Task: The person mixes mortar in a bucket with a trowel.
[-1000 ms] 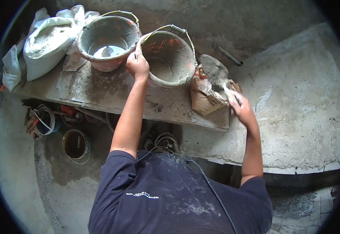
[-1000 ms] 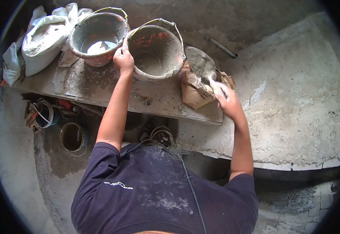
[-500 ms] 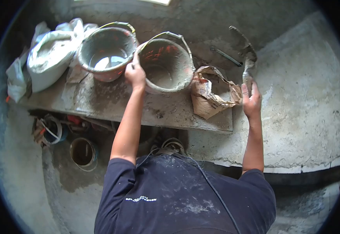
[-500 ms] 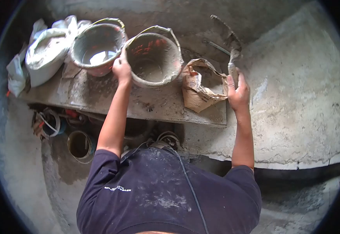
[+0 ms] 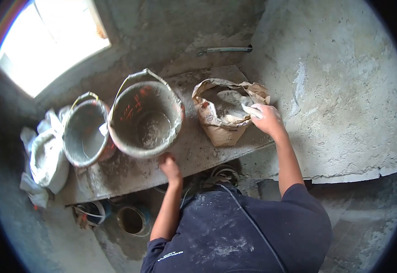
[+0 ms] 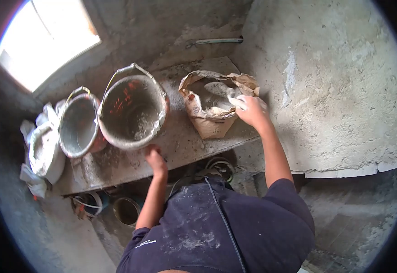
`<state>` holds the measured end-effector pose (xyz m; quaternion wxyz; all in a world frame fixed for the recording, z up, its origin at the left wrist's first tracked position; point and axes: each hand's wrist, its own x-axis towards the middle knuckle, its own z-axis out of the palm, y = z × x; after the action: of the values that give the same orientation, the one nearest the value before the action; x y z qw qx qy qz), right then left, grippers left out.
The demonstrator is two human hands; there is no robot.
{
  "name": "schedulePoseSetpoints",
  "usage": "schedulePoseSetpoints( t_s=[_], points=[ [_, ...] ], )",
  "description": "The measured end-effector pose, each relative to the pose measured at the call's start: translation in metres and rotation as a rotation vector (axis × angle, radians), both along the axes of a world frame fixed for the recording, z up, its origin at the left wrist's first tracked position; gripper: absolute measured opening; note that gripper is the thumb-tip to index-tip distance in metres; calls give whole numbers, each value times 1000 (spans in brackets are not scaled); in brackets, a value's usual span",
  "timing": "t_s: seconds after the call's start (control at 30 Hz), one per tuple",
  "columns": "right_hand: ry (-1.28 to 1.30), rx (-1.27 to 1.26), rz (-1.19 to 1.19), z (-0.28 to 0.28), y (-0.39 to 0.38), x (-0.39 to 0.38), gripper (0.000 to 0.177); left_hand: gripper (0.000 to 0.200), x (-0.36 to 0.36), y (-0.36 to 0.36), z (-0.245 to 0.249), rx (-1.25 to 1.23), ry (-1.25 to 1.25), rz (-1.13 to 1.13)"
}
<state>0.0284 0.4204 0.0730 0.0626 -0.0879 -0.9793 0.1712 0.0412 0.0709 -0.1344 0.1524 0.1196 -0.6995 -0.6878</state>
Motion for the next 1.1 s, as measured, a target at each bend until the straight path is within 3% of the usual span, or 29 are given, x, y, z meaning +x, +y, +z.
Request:
schedulePoseSetpoints(
  t_s=[0.07,0.17,0.27,0.4,0.53,0.63,0.7,0.9,0.97,1.1],
  points=[
    [0,151,71,-22,8,-23,34,11,-1,33,17,155,-57,-189],
    [90,176,170,-66,22,-56,35,7,-16,64,16,235,-92,-366],
    [186,123,161,-86,19,-79,27,8,-34,87,27,265,-81,-383],
    [129,14,240,-89,21,-88,24,9,-56,105,27,212,-114,-360],
    [-114,-74,318,-62,50,-89,31,13,-84,119,32,201,-121,-326],
    [-276,-312,245,-55,63,-90,34,32,-107,126,33,128,-130,-363],
    [-276,-318,241,-68,64,-96,33,45,-118,133,33,27,-37,-451],
    [-345,-362,329,-79,71,-103,34,51,-115,150,39,41,-32,-506],
    [-590,-631,268,-68,76,-108,32,52,-115,152,32,45,-11,-498],
    [-764,-888,150,-68,88,-117,26,56,-117,147,29,33,-23,-513]
  ],
)
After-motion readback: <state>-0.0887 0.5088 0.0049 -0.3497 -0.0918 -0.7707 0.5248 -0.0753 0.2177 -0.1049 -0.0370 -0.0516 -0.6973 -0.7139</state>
